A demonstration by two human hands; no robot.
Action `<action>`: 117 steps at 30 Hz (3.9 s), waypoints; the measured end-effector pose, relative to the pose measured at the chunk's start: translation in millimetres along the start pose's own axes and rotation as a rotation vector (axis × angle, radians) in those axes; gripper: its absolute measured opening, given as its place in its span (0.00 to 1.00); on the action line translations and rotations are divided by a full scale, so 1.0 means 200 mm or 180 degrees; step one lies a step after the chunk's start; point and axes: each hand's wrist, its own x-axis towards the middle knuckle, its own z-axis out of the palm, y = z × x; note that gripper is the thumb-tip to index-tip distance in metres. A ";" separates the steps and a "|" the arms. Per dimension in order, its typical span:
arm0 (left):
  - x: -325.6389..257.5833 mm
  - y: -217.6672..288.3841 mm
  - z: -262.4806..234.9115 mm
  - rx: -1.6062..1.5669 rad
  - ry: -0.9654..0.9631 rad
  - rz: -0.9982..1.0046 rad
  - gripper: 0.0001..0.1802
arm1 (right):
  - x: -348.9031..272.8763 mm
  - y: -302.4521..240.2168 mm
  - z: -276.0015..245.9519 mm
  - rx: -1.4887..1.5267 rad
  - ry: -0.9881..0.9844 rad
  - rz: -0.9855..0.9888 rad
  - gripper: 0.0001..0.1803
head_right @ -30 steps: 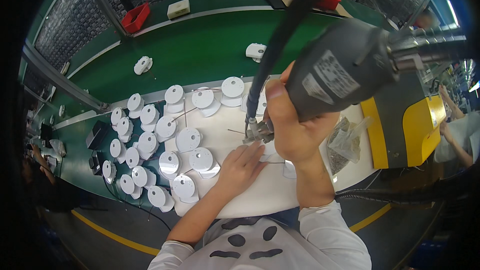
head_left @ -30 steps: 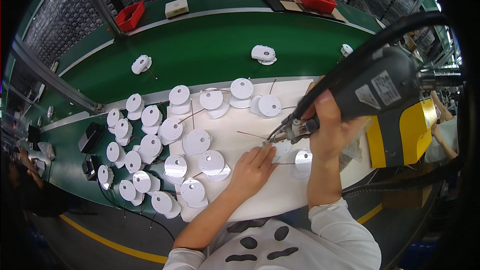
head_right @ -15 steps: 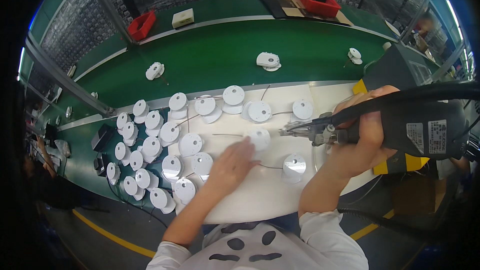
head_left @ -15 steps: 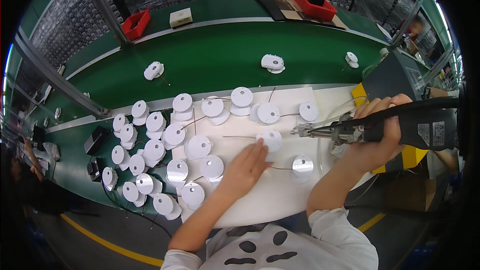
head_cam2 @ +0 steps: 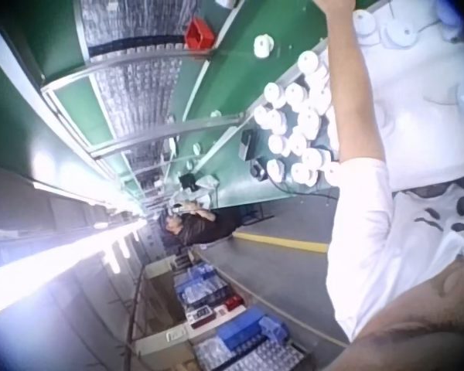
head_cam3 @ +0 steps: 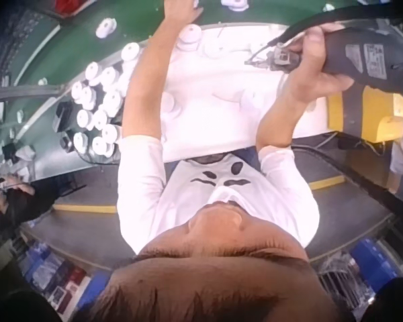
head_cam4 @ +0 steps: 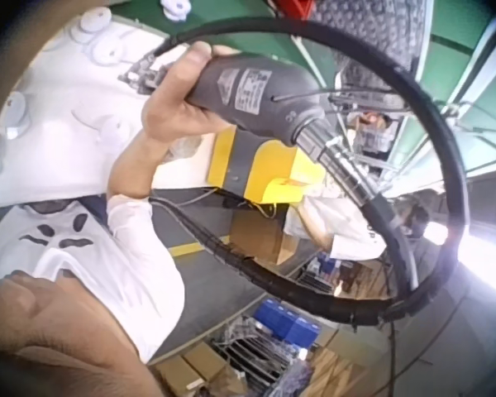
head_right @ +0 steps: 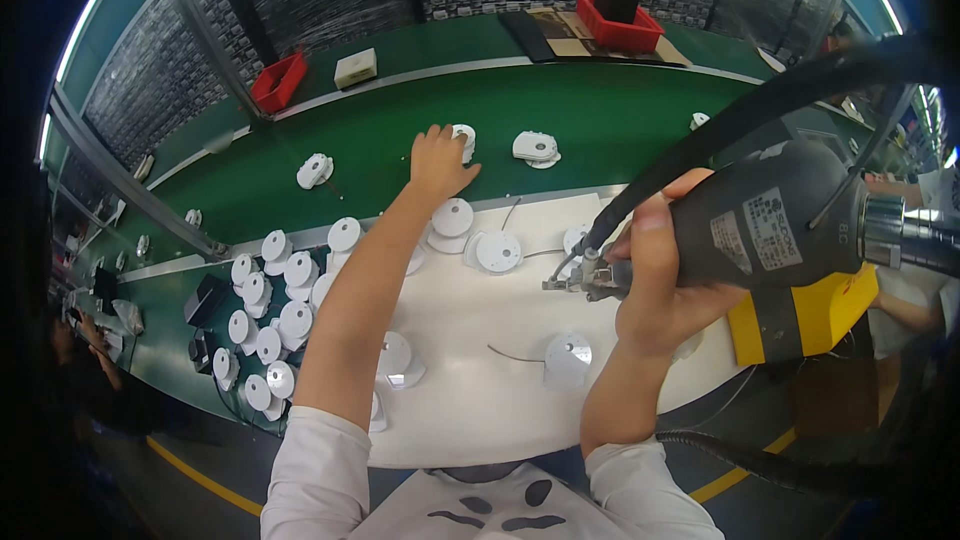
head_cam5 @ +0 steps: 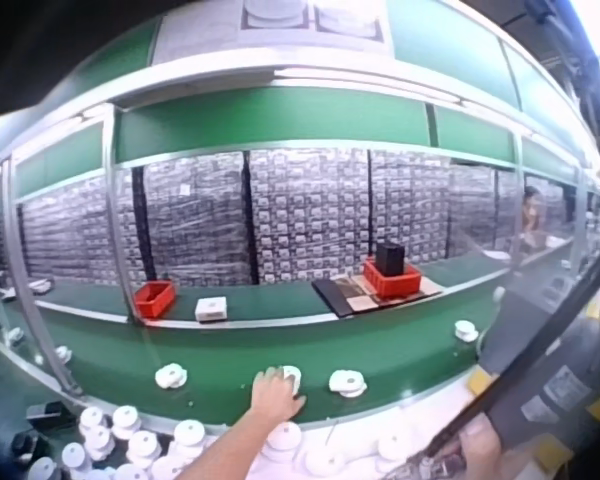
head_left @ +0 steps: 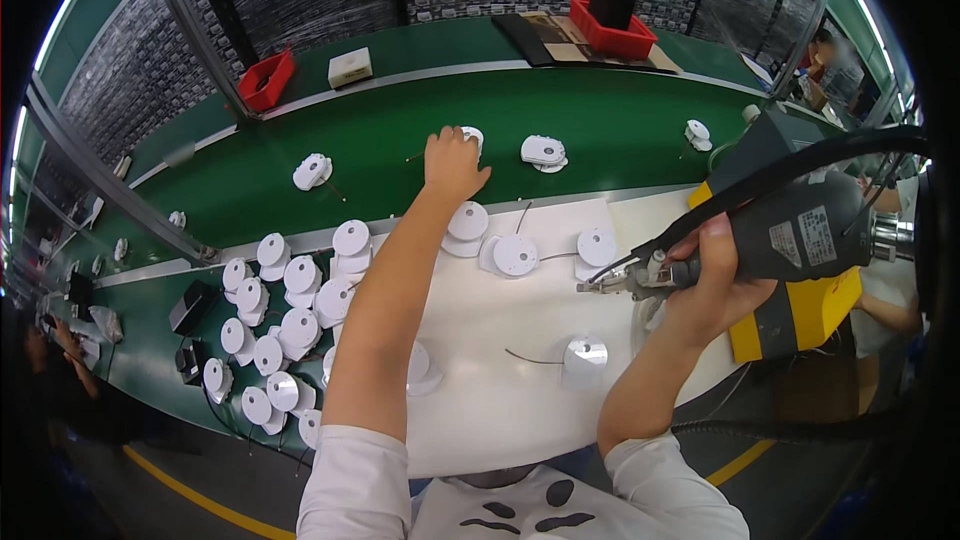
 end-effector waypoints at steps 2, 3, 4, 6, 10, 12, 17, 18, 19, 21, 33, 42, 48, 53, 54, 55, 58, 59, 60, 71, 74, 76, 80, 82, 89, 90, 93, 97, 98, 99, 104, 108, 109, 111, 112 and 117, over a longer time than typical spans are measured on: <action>0.11 0.07 -0.07 0.0376 -0.0173 0.0222 0.27 | -0.01 0.00 0.01 0.0025 -0.0001 0.0042 0.13; 0.15 0.09 -0.05 0.0202 -0.0285 0.0424 0.25 | -0.02 -0.01 0.02 0.0065 -0.0013 0.0041 0.13; 0.16 0.08 0.02 -0.0054 -0.0148 0.0675 0.22 | -0.04 -0.02 0.05 0.0137 0.0126 0.0091 0.13; 0.16 0.04 0.23 -0.0093 -0.0312 0.0416 0.13 | -0.10 0.02 0.11 0.0229 0.0263 0.0219 0.15; 0.19 0.34 0.30 -0.0318 -0.0652 0.0696 0.06 | -0.09 0.16 -0.06 -0.0322 0.0773 -0.0207 0.13; 0.15 0.30 0.16 -0.0635 -0.0218 0.0328 0.05 | -0.06 0.17 -0.13 -0.0633 0.0444 0.0072 0.16; -0.14 0.44 -0.22 -0.1966 0.0234 -0.0526 0.10 | 0.03 0.29 -0.38 -0.1058 0.0207 -0.0239 0.17; -0.27 0.38 -0.32 -0.2092 0.0280 -0.0622 0.12 | 0.02 0.30 -0.34 -0.1218 -0.0001 -0.0185 0.16; -0.43 0.36 -0.46 -0.2417 0.0006 -0.0797 0.13 | 0.02 0.32 -0.31 -0.1408 -0.0195 -0.0150 0.15; -0.76 0.35 -0.63 -0.2624 -0.0211 -0.0975 0.17 | 0.02 0.29 -0.24 -0.1126 -0.0322 -0.0230 0.14; -1.33 0.61 -0.79 -0.3742 -0.0636 -0.2247 0.28 | -0.07 -0.01 0.12 0.0375 -0.0270 0.0352 0.13; -1.17 0.61 -0.70 -0.1561 0.0534 -0.0848 0.29 | -0.06 -0.03 0.07 0.0330 -0.0386 0.0339 0.10; -0.96 0.64 -0.69 -0.1269 0.0549 -0.0451 0.28 | -0.05 -0.02 0.05 0.0349 -0.0353 0.0289 0.11; -1.07 0.60 -0.61 -0.1357 -0.0105 0.0359 0.21 | -0.04 -0.02 0.04 0.0365 -0.0310 0.0340 0.11; -1.11 0.59 -0.62 -0.1347 -0.0192 0.0568 0.21 | -0.04 -0.02 0.04 0.0356 -0.0298 0.0342 0.11; -1.17 0.58 -0.62 -0.1345 -0.0199 0.0578 0.21 | -0.04 -0.02 0.04 0.0383 -0.0369 0.0356 0.12; -1.33 0.58 -0.66 -0.1301 -0.0530 0.0490 0.19 | -0.05 -0.02 0.04 0.0385 -0.0406 0.0413 0.14; -1.36 0.59 -0.68 -0.1437 -0.0289 0.0348 0.19 | -0.06 -0.02 0.05 0.0378 -0.0388 0.0446 0.15; -1.37 0.59 -0.70 -0.1572 -0.0045 0.0205 0.19 | -0.07 -0.02 0.05 0.0366 -0.0379 0.0447 0.15; -1.26 0.61 -0.53 -0.0703 0.0251 -0.0223 0.27 | -0.14 -0.05 0.11 0.0490 -0.0504 0.0686 0.15; -1.24 0.60 -0.50 -0.0915 0.0103 0.0087 0.27 | -0.16 -0.05 0.13 0.0533 -0.0593 0.0626 0.14; -1.24 0.60 -0.49 -0.1081 0.0095 0.0337 0.26 | -0.16 -0.06 0.15 0.0581 -0.0604 0.0620 0.12; -1.25 0.60 -0.48 -0.1105 -0.0129 0.0714 0.26 | -0.20 -0.01 0.17 0.0430 -0.0645 0.0610 0.24; -1.25 0.61 -0.48 -0.1006 -0.0127 0.0714 0.26 | -0.20 0.01 0.19 0.0341 -0.0674 0.0609 0.23; -1.26 0.62 -0.46 -0.0704 0.0083 0.0609 0.26 | -0.20 0.06 0.19 0.0681 -0.0930 0.0507 0.13; -1.27 0.62 -0.46 -0.0663 0.0010 0.0584 0.25 | -0.21 0.06 0.20 0.0701 -0.0911 0.0564 0.13; -1.28 0.62 -0.45 -0.0650 -0.0040 0.0539 0.25 | -0.22 0.07 0.20 0.0701 -0.0940 0.0632 0.12; -1.28 0.62 -0.46 -0.0692 -0.0062 0.0533 0.26 | -0.22 0.10 0.22 0.0399 -0.1080 0.0444 0.11; -1.28 0.62 -0.46 -0.0720 -0.0033 0.0541 0.26 | -0.23 0.11 0.22 0.0403 -0.1084 0.0448 0.11; -1.28 0.62 -0.46 -0.0747 -0.0004 0.0549 0.25 | -0.23 0.11 0.22 0.0407 -0.1159 0.0462 0.10; -1.28 0.60 -0.47 -0.0925 -0.0016 0.0571 0.25 | -0.23 0.10 0.21 0.0157 -0.1125 0.0451 0.12; -1.31 0.59 -0.46 -0.1447 0.0222 0.0586 0.25 | -0.16 0.02 0.18 0.0216 -0.0517 0.0338 0.17; -1.32 0.59 -0.46 -0.1450 0.0222 0.0587 0.25 | -0.14 0.02 0.16 0.0252 -0.0484 0.0322 0.17; -1.32 0.60 -0.45 -0.1574 0.0275 0.0499 0.26 | -0.12 -0.01 0.16 0.0263 -0.0368 0.0272 0.15; -1.32 0.60 -0.45 -0.1580 0.0272 0.0501 0.26 | -0.13 -0.01 0.16 0.0256 -0.0366 0.0272 0.15; -1.29 0.60 -0.47 -0.1264 0.0298 0.0652 0.26 | -0.14 -0.01 0.17 0.0320 -0.0504 0.0327 0.18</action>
